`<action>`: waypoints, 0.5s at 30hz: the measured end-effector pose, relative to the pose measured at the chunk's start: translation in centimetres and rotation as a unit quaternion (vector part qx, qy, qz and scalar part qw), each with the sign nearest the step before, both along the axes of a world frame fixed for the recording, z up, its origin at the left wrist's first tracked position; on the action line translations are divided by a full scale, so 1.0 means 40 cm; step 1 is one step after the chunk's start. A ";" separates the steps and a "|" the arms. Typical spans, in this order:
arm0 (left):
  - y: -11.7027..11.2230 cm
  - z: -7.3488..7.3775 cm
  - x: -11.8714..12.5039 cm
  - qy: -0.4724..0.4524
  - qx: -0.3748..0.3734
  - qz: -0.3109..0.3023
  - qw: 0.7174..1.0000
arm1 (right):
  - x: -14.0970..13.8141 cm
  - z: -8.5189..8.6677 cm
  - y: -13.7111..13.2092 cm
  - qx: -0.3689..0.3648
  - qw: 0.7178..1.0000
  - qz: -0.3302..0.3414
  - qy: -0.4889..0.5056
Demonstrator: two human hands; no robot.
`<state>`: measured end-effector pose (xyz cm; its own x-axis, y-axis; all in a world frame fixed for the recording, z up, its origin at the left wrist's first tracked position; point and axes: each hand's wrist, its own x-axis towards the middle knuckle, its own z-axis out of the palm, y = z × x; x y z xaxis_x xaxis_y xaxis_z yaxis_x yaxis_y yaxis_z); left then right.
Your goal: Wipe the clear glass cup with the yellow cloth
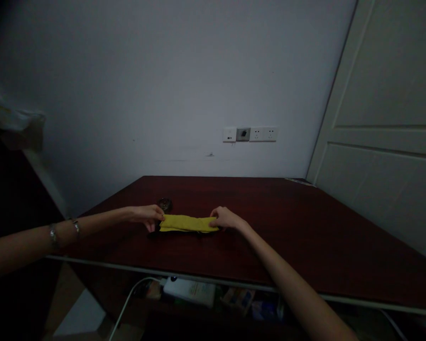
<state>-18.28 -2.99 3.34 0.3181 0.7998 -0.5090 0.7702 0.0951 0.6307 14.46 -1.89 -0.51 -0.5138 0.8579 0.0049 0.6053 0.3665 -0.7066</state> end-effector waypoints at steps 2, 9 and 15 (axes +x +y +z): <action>0.001 -0.004 -0.003 0.072 0.127 -0.049 0.988 | 0.002 0.007 -0.011 0.119 0.991 -0.023 -0.052; -0.040 0.019 0.007 0.116 0.399 -0.277 0.867 | 0.002 0.034 -0.058 0.228 0.965 0.122 -0.051; -0.062 -0.023 0.004 0.115 0.380 -0.271 0.877 | 0.014 0.003 -0.051 0.221 0.963 0.141 -0.066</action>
